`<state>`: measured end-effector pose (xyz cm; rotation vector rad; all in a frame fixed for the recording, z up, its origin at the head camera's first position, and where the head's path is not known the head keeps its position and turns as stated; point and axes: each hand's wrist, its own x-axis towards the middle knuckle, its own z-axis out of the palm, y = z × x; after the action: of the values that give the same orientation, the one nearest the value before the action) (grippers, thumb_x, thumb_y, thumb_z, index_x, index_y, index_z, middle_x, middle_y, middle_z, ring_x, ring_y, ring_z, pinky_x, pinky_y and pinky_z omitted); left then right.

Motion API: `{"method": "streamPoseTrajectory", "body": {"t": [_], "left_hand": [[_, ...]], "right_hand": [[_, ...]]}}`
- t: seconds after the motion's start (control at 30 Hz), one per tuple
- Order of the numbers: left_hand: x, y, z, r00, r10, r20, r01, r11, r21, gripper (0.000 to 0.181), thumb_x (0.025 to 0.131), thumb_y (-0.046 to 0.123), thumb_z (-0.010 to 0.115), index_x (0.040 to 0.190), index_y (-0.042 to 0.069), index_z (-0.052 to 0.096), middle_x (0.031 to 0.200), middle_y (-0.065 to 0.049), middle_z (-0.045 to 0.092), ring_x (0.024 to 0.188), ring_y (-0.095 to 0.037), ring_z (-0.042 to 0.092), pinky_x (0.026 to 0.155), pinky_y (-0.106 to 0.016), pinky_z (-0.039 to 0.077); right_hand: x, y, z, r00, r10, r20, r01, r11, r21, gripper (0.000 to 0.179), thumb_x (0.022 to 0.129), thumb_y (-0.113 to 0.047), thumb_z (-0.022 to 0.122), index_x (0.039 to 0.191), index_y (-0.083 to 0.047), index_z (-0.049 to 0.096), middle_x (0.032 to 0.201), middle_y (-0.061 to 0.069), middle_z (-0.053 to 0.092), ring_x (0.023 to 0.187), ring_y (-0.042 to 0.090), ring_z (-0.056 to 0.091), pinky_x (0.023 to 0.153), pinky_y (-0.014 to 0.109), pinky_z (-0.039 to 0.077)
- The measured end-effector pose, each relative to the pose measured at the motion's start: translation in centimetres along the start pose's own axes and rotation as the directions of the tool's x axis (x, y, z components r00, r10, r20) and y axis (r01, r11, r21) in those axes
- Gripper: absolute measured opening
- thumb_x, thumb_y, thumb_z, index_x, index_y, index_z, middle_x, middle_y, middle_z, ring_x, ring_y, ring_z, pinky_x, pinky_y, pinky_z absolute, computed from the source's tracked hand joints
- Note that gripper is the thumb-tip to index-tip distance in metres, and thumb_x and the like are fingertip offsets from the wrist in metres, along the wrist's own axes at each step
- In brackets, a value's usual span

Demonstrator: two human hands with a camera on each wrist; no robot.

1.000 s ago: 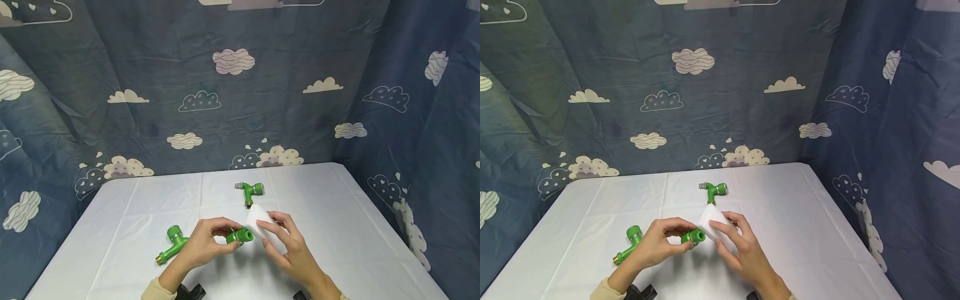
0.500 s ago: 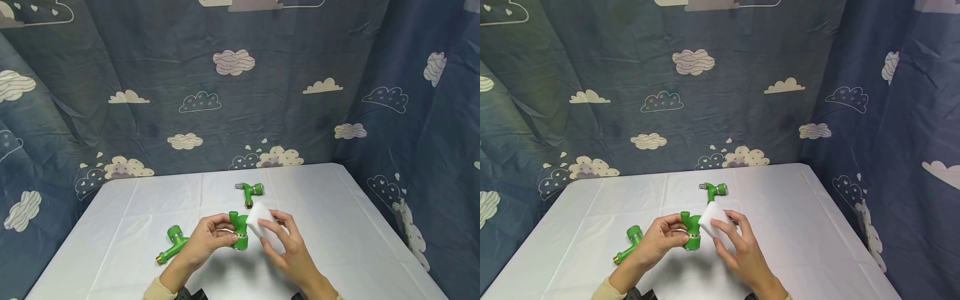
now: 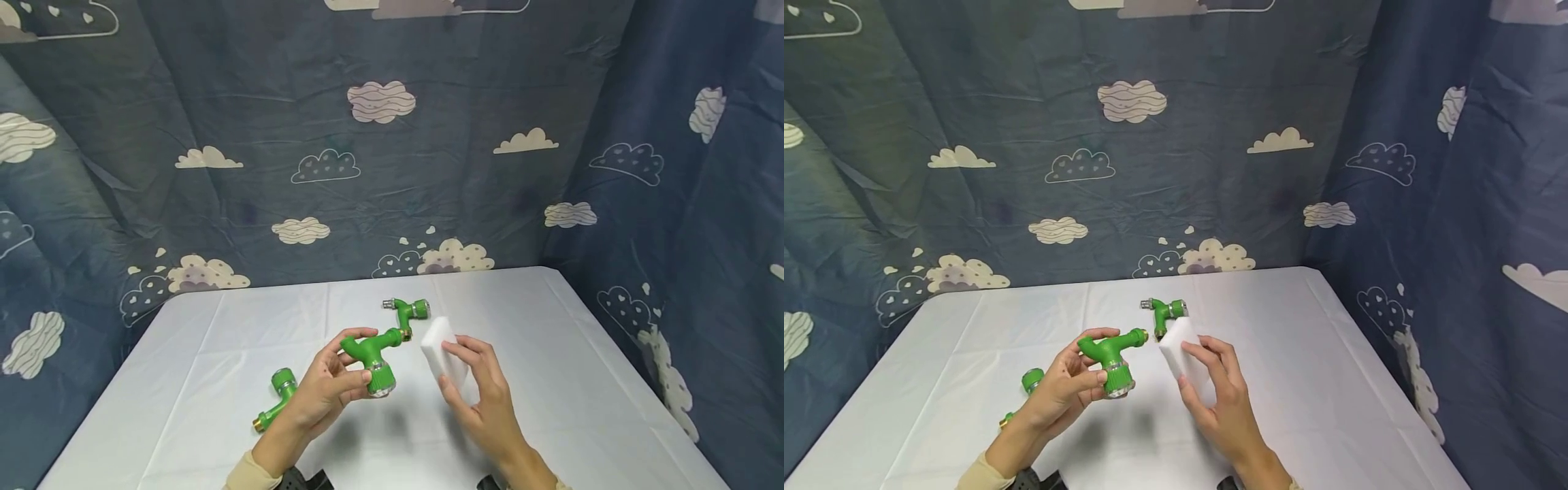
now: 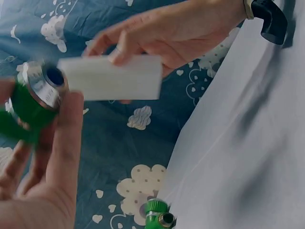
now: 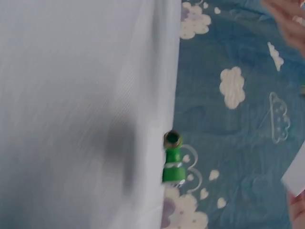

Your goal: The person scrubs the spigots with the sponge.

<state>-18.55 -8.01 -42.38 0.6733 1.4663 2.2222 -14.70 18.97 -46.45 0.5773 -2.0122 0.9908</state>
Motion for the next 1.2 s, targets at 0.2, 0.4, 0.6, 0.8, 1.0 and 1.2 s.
{"method": "streamPoseTrajectory", "body": {"t": [0.2,0.4,0.6,0.8,1.0,1.2], "left_hand": [[0.0,-0.6,0.8,1.000,-0.023,-0.006,0.023,0.998,0.062,0.050,0.093,-0.004,0.074,0.137,0.015,0.058,0.113,0.001,0.077,0.096,-0.011,0.077,0.082,-0.026,0.066],[-0.2,-0.7,1.1,0.995,0.023,0.102,-0.030,0.997,0.064,0.041,0.091,-0.003,0.079,0.124,0.017,0.064,0.106,0.004,0.077,0.094,-0.009,0.078,0.081,-0.022,0.065],[-0.4,-0.2,0.6,0.977,0.087,0.197,-0.087,0.996,-0.010,0.041,0.094,-0.005,0.072,0.129,0.015,0.062,0.118,0.002,0.077,0.104,-0.013,0.079,0.088,-0.026,0.065],[-0.5,0.0,0.4,0.981,0.152,0.117,-0.152,0.988,-0.015,0.043,0.095,-0.007,0.068,0.132,0.015,0.061,0.118,0.002,0.077,0.102,-0.011,0.078,0.087,-0.024,0.065],[-0.3,-0.9,1.5,0.993,0.110,0.044,-0.113,0.991,0.072,0.041,0.093,-0.004,0.075,0.126,0.018,0.064,0.109,0.005,0.077,0.096,-0.009,0.078,0.082,-0.023,0.065],[-0.3,-1.0,2.2,0.992,0.109,0.066,-0.116,0.987,0.113,0.045,0.089,-0.003,0.080,0.127,0.015,0.065,0.110,0.004,0.076,0.095,-0.008,0.076,0.084,-0.022,0.065]], "right_hand": [[-0.3,-1.2,0.6,0.977,-0.201,0.065,0.194,0.975,0.106,0.037,0.109,-0.034,0.062,0.135,-0.008,0.068,0.138,0.022,0.058,0.122,0.021,0.061,0.103,0.015,0.050],[-0.4,-0.7,0.5,0.988,-0.133,0.077,0.131,0.991,0.029,0.036,0.108,-0.031,0.064,0.137,-0.011,0.068,0.139,0.021,0.057,0.120,0.022,0.061,0.103,0.013,0.048],[-0.3,0.7,0.0,0.994,0.046,0.097,-0.040,0.998,-0.057,0.054,0.088,-0.002,0.080,0.138,-0.016,0.068,0.140,0.016,0.057,0.122,0.021,0.061,0.105,0.011,0.046],[-0.3,0.3,0.0,0.999,0.030,0.011,-0.030,1.000,-0.002,0.052,0.085,-0.001,0.080,0.134,-0.011,0.069,0.136,0.014,0.062,0.121,0.016,0.061,0.093,0.020,0.055],[-0.5,-0.6,0.6,0.983,-0.182,-0.027,0.184,0.979,0.091,0.039,0.108,-0.032,0.064,0.129,0.000,0.068,0.132,0.026,0.060,0.120,0.021,0.062,0.108,0.014,0.049],[-0.3,0.0,0.3,0.997,-0.062,0.037,0.062,0.998,0.007,0.037,0.103,-0.024,0.073,0.136,-0.008,0.067,0.137,0.017,0.061,0.121,0.024,0.063,0.104,0.012,0.049]]}}
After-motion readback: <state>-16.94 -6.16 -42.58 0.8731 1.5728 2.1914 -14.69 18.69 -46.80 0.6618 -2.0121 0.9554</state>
